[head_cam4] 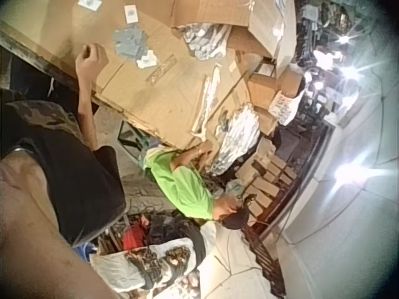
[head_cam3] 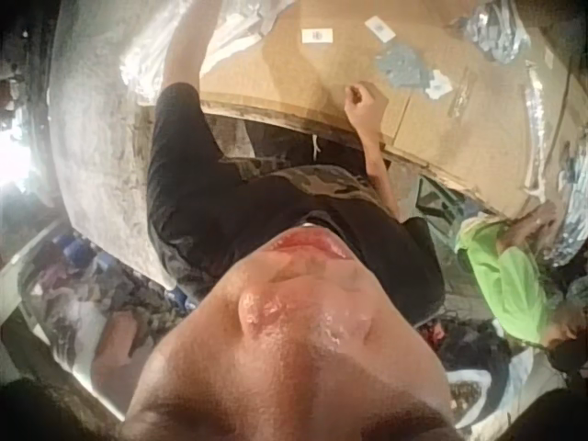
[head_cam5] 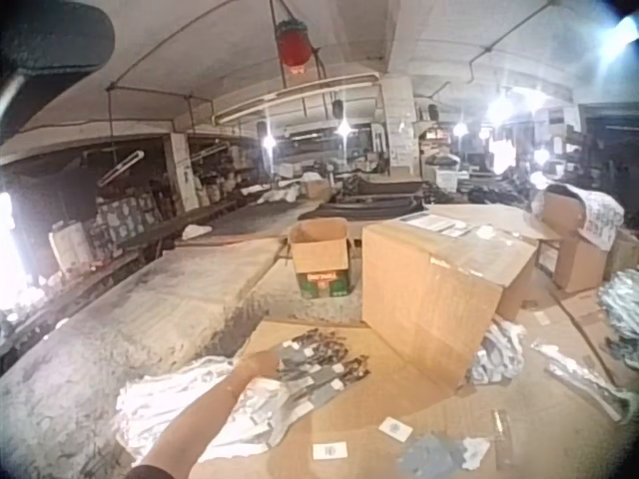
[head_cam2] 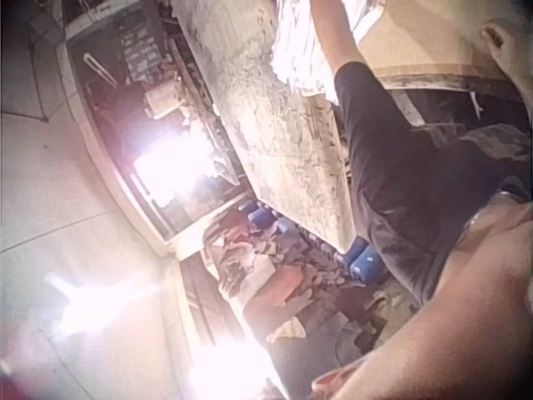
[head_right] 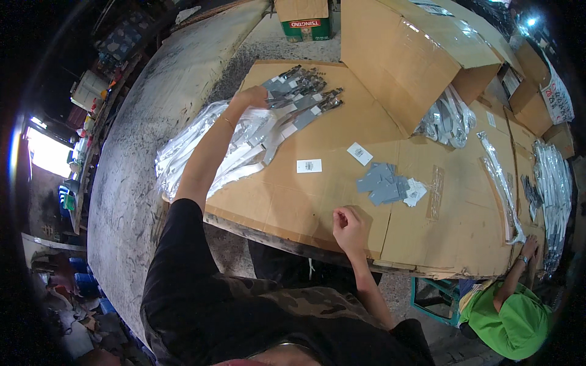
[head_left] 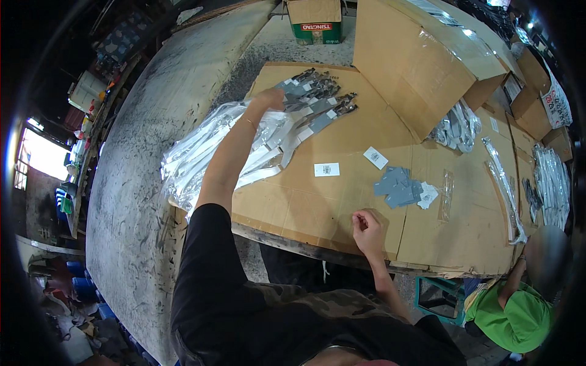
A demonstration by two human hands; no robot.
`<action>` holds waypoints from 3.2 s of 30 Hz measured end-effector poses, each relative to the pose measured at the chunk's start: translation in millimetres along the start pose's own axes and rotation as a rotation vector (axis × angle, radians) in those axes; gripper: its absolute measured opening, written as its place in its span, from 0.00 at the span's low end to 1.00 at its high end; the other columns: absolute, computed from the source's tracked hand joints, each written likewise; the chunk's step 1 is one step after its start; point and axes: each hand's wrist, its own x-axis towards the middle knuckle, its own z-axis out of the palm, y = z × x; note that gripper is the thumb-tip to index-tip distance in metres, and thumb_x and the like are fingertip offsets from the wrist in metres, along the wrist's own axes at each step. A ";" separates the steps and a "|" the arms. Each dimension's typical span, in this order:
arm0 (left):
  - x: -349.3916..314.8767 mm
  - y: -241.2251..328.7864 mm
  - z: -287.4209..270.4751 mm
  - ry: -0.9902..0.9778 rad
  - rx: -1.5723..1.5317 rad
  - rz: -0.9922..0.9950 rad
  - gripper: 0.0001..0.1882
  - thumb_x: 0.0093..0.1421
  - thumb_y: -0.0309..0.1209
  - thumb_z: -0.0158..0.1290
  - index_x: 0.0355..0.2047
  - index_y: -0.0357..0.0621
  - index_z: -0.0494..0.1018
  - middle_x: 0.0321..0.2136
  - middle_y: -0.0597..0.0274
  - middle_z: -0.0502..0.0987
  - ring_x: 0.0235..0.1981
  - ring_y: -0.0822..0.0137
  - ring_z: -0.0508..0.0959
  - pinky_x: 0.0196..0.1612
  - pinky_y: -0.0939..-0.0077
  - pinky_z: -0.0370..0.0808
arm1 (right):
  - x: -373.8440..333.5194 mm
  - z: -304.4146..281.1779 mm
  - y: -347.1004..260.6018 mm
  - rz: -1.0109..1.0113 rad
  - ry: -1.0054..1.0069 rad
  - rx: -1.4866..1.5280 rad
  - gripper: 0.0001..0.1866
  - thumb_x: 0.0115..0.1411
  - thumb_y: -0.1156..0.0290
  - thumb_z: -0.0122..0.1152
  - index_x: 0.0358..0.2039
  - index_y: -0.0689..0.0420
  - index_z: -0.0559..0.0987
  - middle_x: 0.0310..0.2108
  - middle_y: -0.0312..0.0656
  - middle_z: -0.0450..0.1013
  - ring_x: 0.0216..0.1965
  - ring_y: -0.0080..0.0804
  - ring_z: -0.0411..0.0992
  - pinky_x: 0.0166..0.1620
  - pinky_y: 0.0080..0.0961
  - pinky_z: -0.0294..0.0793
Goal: Assembling plastic and leather components onto white straps.
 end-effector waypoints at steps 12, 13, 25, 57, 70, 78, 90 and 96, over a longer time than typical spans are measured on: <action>-19.1 13.0 -13.1 0.552 -0.090 -0.216 0.22 0.60 0.38 0.43 0.50 0.37 0.62 0.43 0.39 0.75 0.41 0.41 0.78 0.44 0.48 0.74 | 4.3 -3.1 -5.5 0.077 0.016 -0.028 0.04 0.53 0.78 0.61 0.31 0.63 0.77 0.25 0.42 0.75 0.24 0.27 0.73 0.30 0.21 0.72; -26.1 13.8 -32.7 0.577 -0.103 -0.250 0.21 0.60 0.39 0.43 0.49 0.37 0.61 0.40 0.40 0.75 0.40 0.41 0.78 0.42 0.46 0.74 | 5.2 -6.1 -5.3 0.076 0.021 -0.029 0.04 0.53 0.78 0.61 0.31 0.63 0.78 0.25 0.42 0.75 0.24 0.26 0.73 0.30 0.21 0.72; 31.3 42.0 19.1 0.348 -0.106 -0.154 0.40 0.57 0.58 0.47 0.59 0.39 0.59 0.51 0.38 0.68 0.56 0.40 0.66 0.57 0.43 0.62 | -3.3 -2.7 2.2 0.111 0.056 -0.011 0.04 0.54 0.76 0.61 0.31 0.60 0.79 0.24 0.40 0.75 0.22 0.25 0.73 0.28 0.19 0.72; -128.6 183.4 114.8 0.606 -0.940 0.070 0.09 0.54 0.29 0.57 0.34 0.38 0.80 0.37 0.51 0.80 0.36 0.57 0.81 0.41 0.70 0.76 | -2.6 0.0 11.1 0.051 -0.006 0.074 0.04 0.52 0.77 0.60 0.31 0.61 0.77 0.26 0.45 0.75 0.25 0.33 0.74 0.30 0.26 0.73; -153.7 215.1 141.4 0.784 -0.836 -0.016 0.10 0.52 0.30 0.59 0.34 0.39 0.79 0.43 0.49 0.77 0.43 0.51 0.77 0.47 0.66 0.73 | -3.0 -6.2 10.6 -0.019 0.034 0.015 0.06 0.52 0.72 0.60 0.31 0.59 0.78 0.26 0.46 0.76 0.27 0.40 0.76 0.32 0.31 0.75; -140.4 272.5 136.1 0.865 -0.983 -0.134 0.10 0.53 0.31 0.59 0.34 0.39 0.80 0.45 0.49 0.76 0.47 0.51 0.74 0.49 0.63 0.72 | -1.1 -27.1 8.6 0.035 -0.084 0.259 0.06 0.54 0.74 0.61 0.33 0.60 0.79 0.26 0.41 0.75 0.25 0.28 0.73 0.32 0.23 0.73; -130.7 303.5 129.0 0.984 -0.978 -0.175 0.20 0.54 0.35 0.58 0.45 0.37 0.74 0.54 0.43 0.67 0.53 0.45 0.68 0.55 0.57 0.67 | 293.6 -289.4 144.4 0.284 0.572 -0.872 0.24 0.54 0.57 0.62 0.46 0.59 0.75 0.42 0.51 0.76 0.46 0.48 0.74 0.47 0.41 0.72; -144.4 270.6 137.5 1.024 -0.943 -0.288 0.17 0.54 0.33 0.58 0.42 0.36 0.74 0.50 0.43 0.69 0.51 0.47 0.70 0.51 0.57 0.70 | 322.5 -266.0 92.4 0.431 0.198 -0.874 0.27 0.51 0.56 0.59 0.49 0.59 0.75 0.46 0.55 0.74 0.49 0.53 0.71 0.51 0.42 0.71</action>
